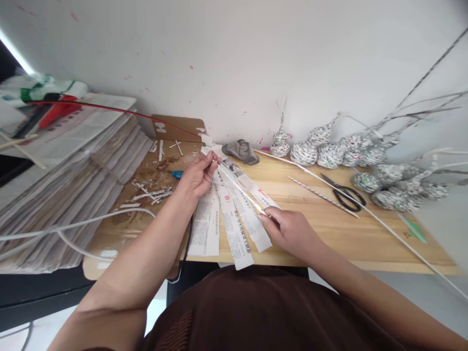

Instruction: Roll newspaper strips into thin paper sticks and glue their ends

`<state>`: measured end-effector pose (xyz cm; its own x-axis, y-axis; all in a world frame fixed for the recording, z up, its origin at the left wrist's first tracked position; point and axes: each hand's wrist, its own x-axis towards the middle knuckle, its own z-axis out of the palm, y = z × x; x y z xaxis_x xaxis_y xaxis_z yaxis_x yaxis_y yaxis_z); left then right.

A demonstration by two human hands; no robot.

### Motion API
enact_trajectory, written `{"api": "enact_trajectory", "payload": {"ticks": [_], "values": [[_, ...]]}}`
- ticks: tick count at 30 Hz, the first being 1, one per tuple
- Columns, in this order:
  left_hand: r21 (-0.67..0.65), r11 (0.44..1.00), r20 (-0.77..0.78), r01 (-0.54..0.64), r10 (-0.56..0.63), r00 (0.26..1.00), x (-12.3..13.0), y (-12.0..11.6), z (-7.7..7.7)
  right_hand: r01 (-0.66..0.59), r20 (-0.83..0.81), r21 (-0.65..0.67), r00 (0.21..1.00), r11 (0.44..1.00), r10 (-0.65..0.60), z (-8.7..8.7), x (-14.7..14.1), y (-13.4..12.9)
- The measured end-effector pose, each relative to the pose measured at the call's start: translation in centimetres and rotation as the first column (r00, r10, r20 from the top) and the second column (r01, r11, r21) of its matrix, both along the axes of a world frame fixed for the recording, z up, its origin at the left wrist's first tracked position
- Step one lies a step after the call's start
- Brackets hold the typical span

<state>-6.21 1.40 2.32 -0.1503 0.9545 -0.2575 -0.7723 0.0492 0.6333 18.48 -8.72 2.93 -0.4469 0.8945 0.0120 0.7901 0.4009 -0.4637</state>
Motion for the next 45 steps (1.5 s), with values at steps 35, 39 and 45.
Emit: {"api": "enact_trajectory", "payload": {"ticks": [35, 39, 45], "values": [[0.005, 1.0, -0.02, 0.011, -0.011, 1.0, 0.0, 0.1, -0.2, 0.02, -0.314, -0.332, 0.94, 0.943, -0.13, -0.6, -1.1, 1.4], [-0.03, 0.999, 0.029, 0.012, -0.012, 1.0, 0.0, 0.1, 0.0, -0.285, -0.571, -0.774, 0.7, 0.565, -0.428, -0.9, -1.0, 1.7], [-0.032, 0.999, 0.046, 0.043, -0.042, 0.998, -0.2, 0.0, 0.2, -0.206, -0.529, -0.712, 0.785, 0.671, -0.321, -0.2, -0.4, 0.7]]}}
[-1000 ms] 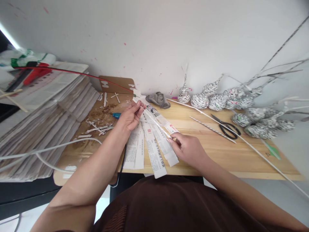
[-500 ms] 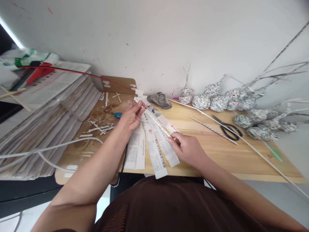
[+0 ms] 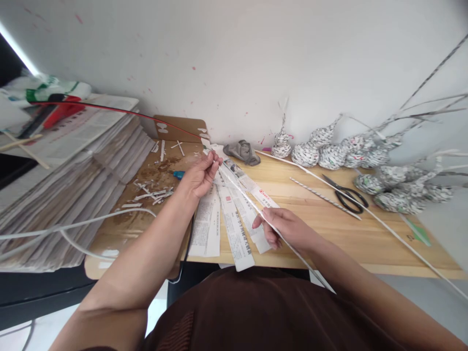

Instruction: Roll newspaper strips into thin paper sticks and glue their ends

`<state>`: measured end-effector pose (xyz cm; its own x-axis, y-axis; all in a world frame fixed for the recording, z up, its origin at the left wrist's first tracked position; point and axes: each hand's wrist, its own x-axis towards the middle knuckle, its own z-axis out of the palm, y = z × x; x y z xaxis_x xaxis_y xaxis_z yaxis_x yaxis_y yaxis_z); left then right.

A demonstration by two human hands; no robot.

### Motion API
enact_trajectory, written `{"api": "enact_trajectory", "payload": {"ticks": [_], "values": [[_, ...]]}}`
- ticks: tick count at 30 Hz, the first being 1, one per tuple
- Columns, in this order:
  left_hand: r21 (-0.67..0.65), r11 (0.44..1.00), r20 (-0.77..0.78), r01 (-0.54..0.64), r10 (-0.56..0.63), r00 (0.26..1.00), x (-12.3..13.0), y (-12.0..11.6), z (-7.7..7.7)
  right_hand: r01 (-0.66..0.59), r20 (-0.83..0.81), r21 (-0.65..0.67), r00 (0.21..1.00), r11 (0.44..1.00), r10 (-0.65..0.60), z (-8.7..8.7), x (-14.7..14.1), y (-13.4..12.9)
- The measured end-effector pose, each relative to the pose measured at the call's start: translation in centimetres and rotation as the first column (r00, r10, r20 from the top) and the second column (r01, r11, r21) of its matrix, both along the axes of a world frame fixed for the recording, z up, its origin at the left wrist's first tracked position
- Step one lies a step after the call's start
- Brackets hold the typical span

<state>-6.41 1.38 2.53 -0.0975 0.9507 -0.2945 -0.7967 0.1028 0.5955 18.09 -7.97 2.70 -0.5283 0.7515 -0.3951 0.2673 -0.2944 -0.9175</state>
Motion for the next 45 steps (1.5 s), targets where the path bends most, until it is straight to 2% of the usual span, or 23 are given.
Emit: {"api": "enact_trajectory", "payload": {"ticks": [2, 4, 5, 7, 9, 12, 13, 15, 17, 19, 20, 21, 23, 24, 26, 29, 32, 35, 37, 39, 41, 43, 45], "values": [[0.012, 1.0, -0.004, 0.007, -0.007, 1.0, 0.0, 0.0, 0.0, 0.003, 0.184, 0.283, 0.981, 0.959, -0.057, 0.1, 0.3, -0.6], [0.02, 1.0, -0.005, 0.022, -0.022, 1.0, 0.0, -0.1, 0.0, -0.017, 0.251, 0.397, 0.964, 0.918, -0.091, -0.1, 0.6, -1.0], [0.022, 0.999, -0.002, 0.031, -0.031, 1.0, 0.0, -0.1, 0.0, -0.006, 0.228, 0.351, 0.97, 0.937, -0.079, -0.3, 0.8, -1.1], [0.022, 0.999, 0.013, 0.042, -0.042, 0.999, 0.1, 0.0, 0.0, 0.017, 0.079, 0.089, 0.997, 0.996, -0.024, -0.7, 1.0, -1.1], [0.022, 0.999, 0.031, 0.046, -0.046, 0.998, 0.1, 0.0, -0.1, -0.033, -0.108, -0.175, 0.994, 0.984, 0.014, -1.1, 1.2, -1.0], [0.022, 0.999, 0.042, 0.049, -0.05, 0.998, 0.3, 0.0, -0.2, -0.105, -0.169, -0.254, 0.984, 0.961, 0.063, -1.0, 1.3, -1.0], [0.023, 0.999, 0.041, 0.047, -0.048, 0.998, 0.3, 0.0, -0.2, -0.092, -0.106, -0.198, 0.992, 0.976, 0.072, -0.9, 1.3, -1.0], [0.028, 0.999, 0.033, 0.038, -0.039, 0.999, 0.3, 0.0, -0.2, -0.055, 0.106, 0.054, 0.993, 0.997, 0.049, -0.6, 1.1, -1.0], [0.033, 0.999, 0.024, 0.029, -0.03, 0.999, 0.3, 0.0, -0.3, -0.08, 0.31, 0.382, 0.95, 0.921, -0.046, -0.3, 0.7, -0.9], [0.039, 0.999, 0.021, 0.026, -0.027, 0.999, 0.2, 0.0, -0.3, -0.124, 0.384, 0.541, 0.917, 0.832, -0.113, -0.3, 0.4, -0.7], [0.044, 0.999, 0.024, 0.026, -0.027, 0.999, 0.2, 0.1, -0.2, -0.118, 0.37, 0.519, 0.924, 0.846, -0.098, -0.4, 0.3, -0.6], [0.047, 0.999, 0.028, 0.027, -0.029, 0.999, 0.2, 0.1, -0.2, -0.09, 0.319, 0.431, 0.946, 0.898, -0.058, -0.6, 0.3, -0.5], [0.05, 0.998, 0.039, 0.034, -0.036, 0.999, 0.2, 0.0, -0.1, -0.057, 0.103, 0.096, 0.994, 0.994, 0.047, -0.9, 0.3, -0.3], [0.048, 0.998, 0.046, 0.037, -0.039, 0.998, 0.2, 0.0, -0.1, -0.083, -0.044, -0.088, 0.996, 0.993, 0.079, -1.1, 0.4, -0.3], [0.044, 0.998, 0.064, 0.041, -0.044, 0.997, 0.2, -0.1, 0.0, -0.19, -0.313, -0.336, 0.946, 0.923, 0.08, -1.4, 0.5, -0.2], [0.059, 0.997, 0.104, 0.047, -0.053, 0.993, 0.2, -0.2, 0.2, -0.27, -0.474, -0.419, 0.879, 0.867, 0.045, -1.6, 0.4, -0.2], [0.086, 0.995, 0.118, 0.046, -0.056, 0.991, 0.0, -0.2, 0.2, -0.161, -0.347, -0.346, 0.937, 0.924, 0.033, -1.1, 0.2, -0.3], [0.077, 0.997, 0.103, 0.023, -0.031, 0.994, -0.1, 0.0, 0.2, -0.04, -0.003, -0.002, 0.999, 0.999, 0.04, -0.3, 0.3, -0.5], [0.068, 0.998, 0.089, 0.002, -0.008, 0.996, -0.1, 0.1, 0.1, -0.079, 0.275, 0.344, 0.961, 0.936, -0.02, 0.1, 0.6, -0.8], [0.066, 0.998, 0.071, -0.012, 0.007, 0.997, -0.1, 0.1, 0.0, -0.174, 0.452, 0.544, 0.885, 0.821, -0.112, 0.2, 0.8, -1.1], [0.064, 0.998, 0.057, -0.011, 0.007, 0.998, -0.1, 0.1, 0.0, -0.195, 0.481, 0.566, 0.867, 0.801, -0.129, 0.1, 0.8, -1.5], [0.065, 0.998, 0.057, 0.002, -0.005, 0.998, 0.0, 0.1, 0.0, -0.118, 0.371, 0.444, 0.927, 0.888, -0.062, -0.3, 0.8, -1.7], [0.066, 0.998, 0.071, 0.014, -0.018, 0.997, 0.0, 0.0, 0.1, -0.038, 0.137, 0.169, 0.99, 0.985, 0.015, -0.7, 0.8, -1.7]]}}
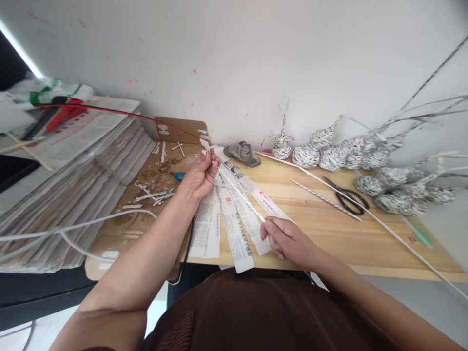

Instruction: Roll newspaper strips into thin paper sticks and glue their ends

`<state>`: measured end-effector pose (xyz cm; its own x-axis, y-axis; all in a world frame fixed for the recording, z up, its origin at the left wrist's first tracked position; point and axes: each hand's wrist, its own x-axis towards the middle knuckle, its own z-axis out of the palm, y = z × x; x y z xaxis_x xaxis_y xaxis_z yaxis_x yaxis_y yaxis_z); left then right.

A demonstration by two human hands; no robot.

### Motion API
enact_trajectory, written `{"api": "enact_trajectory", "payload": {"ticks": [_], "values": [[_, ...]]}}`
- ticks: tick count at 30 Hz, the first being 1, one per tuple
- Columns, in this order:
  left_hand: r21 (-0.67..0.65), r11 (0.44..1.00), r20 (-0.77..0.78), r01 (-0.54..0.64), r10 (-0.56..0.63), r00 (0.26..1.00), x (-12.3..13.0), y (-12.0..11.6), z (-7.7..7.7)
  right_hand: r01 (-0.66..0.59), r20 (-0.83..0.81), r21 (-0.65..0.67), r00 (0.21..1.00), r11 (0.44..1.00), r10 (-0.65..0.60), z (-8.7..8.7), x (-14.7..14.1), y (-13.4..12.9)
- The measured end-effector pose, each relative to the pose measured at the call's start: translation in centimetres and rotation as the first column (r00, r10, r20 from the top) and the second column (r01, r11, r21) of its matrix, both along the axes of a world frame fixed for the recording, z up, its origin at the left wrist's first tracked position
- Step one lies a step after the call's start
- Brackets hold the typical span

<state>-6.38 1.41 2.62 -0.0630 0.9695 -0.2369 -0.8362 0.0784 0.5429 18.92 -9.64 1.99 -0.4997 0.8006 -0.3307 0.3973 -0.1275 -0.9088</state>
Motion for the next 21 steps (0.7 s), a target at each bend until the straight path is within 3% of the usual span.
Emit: {"api": "enact_trajectory", "payload": {"ticks": [1, 3, 5, 7, 9, 11, 12, 14, 15, 17, 21], "values": [[0.002, 1.0, 0.011, 0.006, -0.006, 1.0, 0.0, 0.0, 0.0, -0.019, -0.135, -0.168, 0.991, 0.986, -0.004, -0.2, 0.1, 0.1], [0.004, 1.0, 0.032, 0.013, -0.013, 0.999, 0.1, -0.1, 0.1, -0.124, -0.364, -0.408, 0.93, 0.904, -0.037, -0.7, 0.2, 0.3], [0.007, 1.0, 0.048, 0.02, -0.02, 0.999, 0.1, -0.1, 0.2, -0.23, -0.489, -0.502, 0.871, 0.834, -0.054, -0.9, 0.4, 0.5], [0.007, 1.0, 0.051, 0.018, -0.019, 0.998, 0.1, -0.2, 0.4, -0.254, -0.484, -0.508, 0.874, 0.823, -0.029, -0.8, 0.3, 0.5], [0.006, 1.0, 0.042, 0.006, -0.006, 0.999, 0.1, -0.2, 0.5, -0.18, -0.341, -0.416, 0.94, 0.891, 0.031, -0.4, 0.2, 0.4], [0.01, 1.0, 0.023, -0.017, 0.017, 1.0, 0.0, -0.2, 0.5, -0.076, -0.068, -0.129, 0.995, 0.989, 0.067, 0.3, -0.1, 0.4], [0.013, 1.0, 0.015, -0.028, 0.028, 0.999, 0.0, -0.2, 0.5, -0.057, 0.083, 0.069, 0.995, 0.996, 0.052, 0.7, -0.2, 0.4], [0.012, 0.999, 0.005, -0.046, 0.046, 0.999, 0.0, -0.2, 0.5, -0.105, 0.318, 0.386, 0.948, 0.916, -0.025, 1.1, -0.3, 0.4], [0.007, 0.998, 0.001, -0.055, 0.055, 0.998, 0.0, -0.2, 0.4, -0.144, 0.389, 0.464, 0.92, 0.874, -0.055, 1.1, -0.2, 0.4], [-0.002, 0.997, -0.01, -0.074, 0.074, 0.997, -0.1, -0.1, 0.3, -0.196, 0.464, 0.499, 0.883, 0.844, -0.069, 1.0, -0.1, 0.3], [-0.001, 0.996, -0.034, -0.089, 0.088, 0.995, -0.1, 0.0, 0.2, -0.22, 0.523, 0.48, 0.849, 0.849, -0.076, 0.2, 0.3, -0.1]]}}
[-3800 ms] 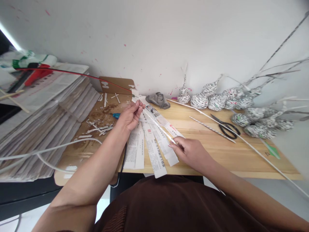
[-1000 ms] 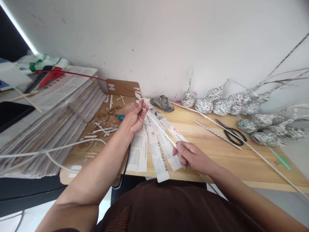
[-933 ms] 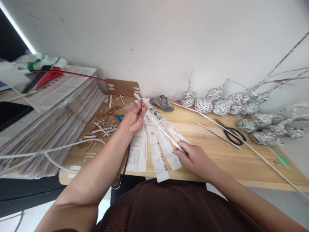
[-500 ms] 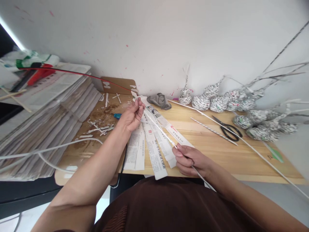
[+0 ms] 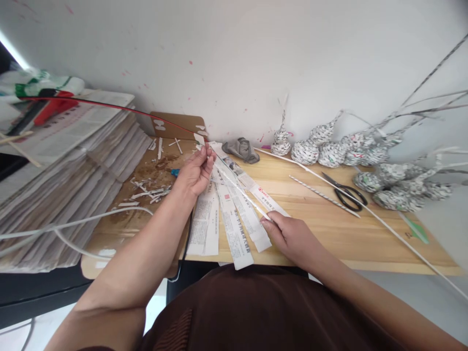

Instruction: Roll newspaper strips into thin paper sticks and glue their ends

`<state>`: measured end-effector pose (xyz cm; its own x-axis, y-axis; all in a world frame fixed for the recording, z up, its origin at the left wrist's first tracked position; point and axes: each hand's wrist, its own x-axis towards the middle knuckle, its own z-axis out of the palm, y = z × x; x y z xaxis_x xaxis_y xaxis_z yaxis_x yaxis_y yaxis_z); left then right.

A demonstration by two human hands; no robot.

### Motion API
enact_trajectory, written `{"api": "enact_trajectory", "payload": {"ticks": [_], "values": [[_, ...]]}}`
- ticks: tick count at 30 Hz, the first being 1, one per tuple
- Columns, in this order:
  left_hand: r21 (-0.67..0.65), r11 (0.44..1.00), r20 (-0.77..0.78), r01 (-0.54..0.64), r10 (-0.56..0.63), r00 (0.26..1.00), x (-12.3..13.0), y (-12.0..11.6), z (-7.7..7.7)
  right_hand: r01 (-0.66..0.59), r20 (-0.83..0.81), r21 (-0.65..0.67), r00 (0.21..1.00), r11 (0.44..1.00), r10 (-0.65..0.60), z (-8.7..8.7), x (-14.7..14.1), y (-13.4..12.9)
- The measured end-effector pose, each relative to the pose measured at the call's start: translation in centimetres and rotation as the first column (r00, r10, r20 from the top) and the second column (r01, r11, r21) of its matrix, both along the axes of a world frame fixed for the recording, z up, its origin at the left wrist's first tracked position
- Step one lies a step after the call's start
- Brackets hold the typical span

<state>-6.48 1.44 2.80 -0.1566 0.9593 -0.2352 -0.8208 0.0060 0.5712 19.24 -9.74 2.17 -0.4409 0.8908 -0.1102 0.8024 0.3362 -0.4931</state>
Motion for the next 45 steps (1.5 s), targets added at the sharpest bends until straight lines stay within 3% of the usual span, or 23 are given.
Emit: {"api": "enact_trajectory", "payload": {"ticks": [4, 6, 8, 10, 11, 14, 15, 16, 17, 20, 21, 23, 25, 28, 30, 32, 36, 38, 39, 41, 43, 45], "values": [[0.007, 1.0, -0.01, 0.022, -0.021, 1.0, 0.2, 0.0, -0.1, 0.03, -0.075, -0.045, 0.997, 0.999, -0.033, -0.5, 0.0, -0.5], [-0.005, 0.999, -0.007, 0.033, -0.033, 0.999, 0.2, -0.1, 0.0, 0.035, -0.213, -0.223, 0.973, 0.974, -0.084, -0.3, -0.1, -0.6], [-0.021, 0.999, 0.012, 0.037, -0.037, 0.999, 0.1, -0.1, 0.1, -0.019, -0.336, -0.506, 0.925, 0.863, -0.177, 0.1, -0.1, -0.6], [-0.025, 0.999, 0.037, 0.026, -0.025, 0.999, 0.0, -0.1, 0.2, -0.07, -0.373, -0.65, 0.897, 0.756, -0.237, 0.5, 0.1, -0.7], [-0.023, 1.0, 0.047, 0.019, -0.017, 0.999, 0.0, -0.1, 0.3, -0.064, -0.372, -0.64, 0.897, 0.765, -0.236, 0.7, 0.3, -0.8], [-0.012, 1.0, 0.058, 0.006, -0.006, 0.998, -0.2, -0.1, 0.4, 0.003, -0.364, -0.497, 0.907, 0.867, -0.212, 0.8, 1.1, -1.1], [-0.007, 1.0, 0.059, 0.008, -0.008, 0.998, -0.2, -0.1, 0.3, -0.007, -0.382, -0.519, 0.897, 0.854, -0.224, 0.7, 1.3, -1.2], [-0.003, 1.0, 0.061, 0.014, -0.014, 0.998, -0.3, -0.1, 0.3, -0.05, -0.416, -0.592, 0.874, 0.804, -0.252, 0.5, 1.6, -1.3], [0.004, 1.0, 0.065, 0.022, -0.022, 0.998, -0.3, -0.1, 0.2, -0.125, -0.46, -0.686, 0.838, 0.717, -0.294, 0.3, 1.9, -1.4], [0.025, 0.998, 0.073, 0.052, -0.054, 0.996, -0.2, -0.1, 0.1, -0.405, -0.564, -0.819, 0.698, 0.407, -0.441, -0.6, 2.5, -1.4], [0.028, 0.998, 0.069, 0.056, -0.058, 0.996, -0.2, -0.1, 0.1, -0.456, -0.576, -0.817, 0.665, 0.352, -0.476, -0.8, 2.6, -1.4], [0.025, 0.999, 0.061, 0.048, -0.05, 0.997, -0.2, -0.1, 0.2, -0.473, -0.572, -0.82, 0.639, 0.324, -0.514, -0.9, 2.6, -1.3], [0.024, 0.999, 0.073, 0.03, -0.031, 0.997, -0.2, -0.1, 0.3, -0.411, -0.559, -0.828, 0.659, 0.381, -0.503, -0.7, 2.5, -1.1], [0.03, 1.0, 0.1, 0.008, -0.011, 0.995, -0.3, -0.1, 0.4, -0.239, -0.526, -0.784, 0.746, 0.573, -0.408, -0.1, 2.4, -1.0], [0.031, 1.0, 0.098, 0.003, -0.006, 0.995, -0.3, 0.0, 0.3, -0.148, -0.482, -0.741, 0.796, 0.655, -0.366, 0.0, 2.5, -0.9], [0.041, 0.999, 0.088, 0.01, -0.014, 0.996, -0.3, 0.0, 0.2, -0.158, -0.481, -0.755, 0.793, 0.637, -0.374, -0.2, 2.7, -0.9], [0.061, 0.998, 0.085, 0.03, -0.035, 0.996, -0.2, -0.1, 0.1, -0.401, -0.573, -0.804, 0.718, 0.439, -0.395, -0.7, 2.9, -0.5], [0.054, 0.998, 0.089, 0.025, -0.03, 0.996, -0.1, -0.1, 0.1, -0.414, -0.568, -0.806, 0.742, 0.423, -0.357, -0.4, 2.5, -0.1], [0.049, 0.999, 0.09, 0.021, -0.026, 0.996, -0.1, -0.1, 0.1, -0.372, -0.55, -0.8, 0.769, 0.472, -0.327, 0.0, 2.1, 0.1], [0.04, 0.999, 0.084, 0.016, -0.02, 0.996, -0.1, -0.1, 0.1, -0.229, -0.502, -0.708, 0.829, 0.668, -0.248, 0.8, 1.2, 0.5], [0.04, 0.999, 0.071, 0.011, -0.013, 0.997, -0.1, -0.1, 0.1, -0.104, -0.424, -0.497, 0.895, 0.861, -0.136, 1.4, 0.1, 0.8], [0.044, 0.999, 0.051, 0.005, -0.007, 0.999, -0.1, -0.1, 0.1, -0.056, -0.305, -0.253, 0.952, 0.966, -0.025, 1.7, -0.7, 1.1]]}}
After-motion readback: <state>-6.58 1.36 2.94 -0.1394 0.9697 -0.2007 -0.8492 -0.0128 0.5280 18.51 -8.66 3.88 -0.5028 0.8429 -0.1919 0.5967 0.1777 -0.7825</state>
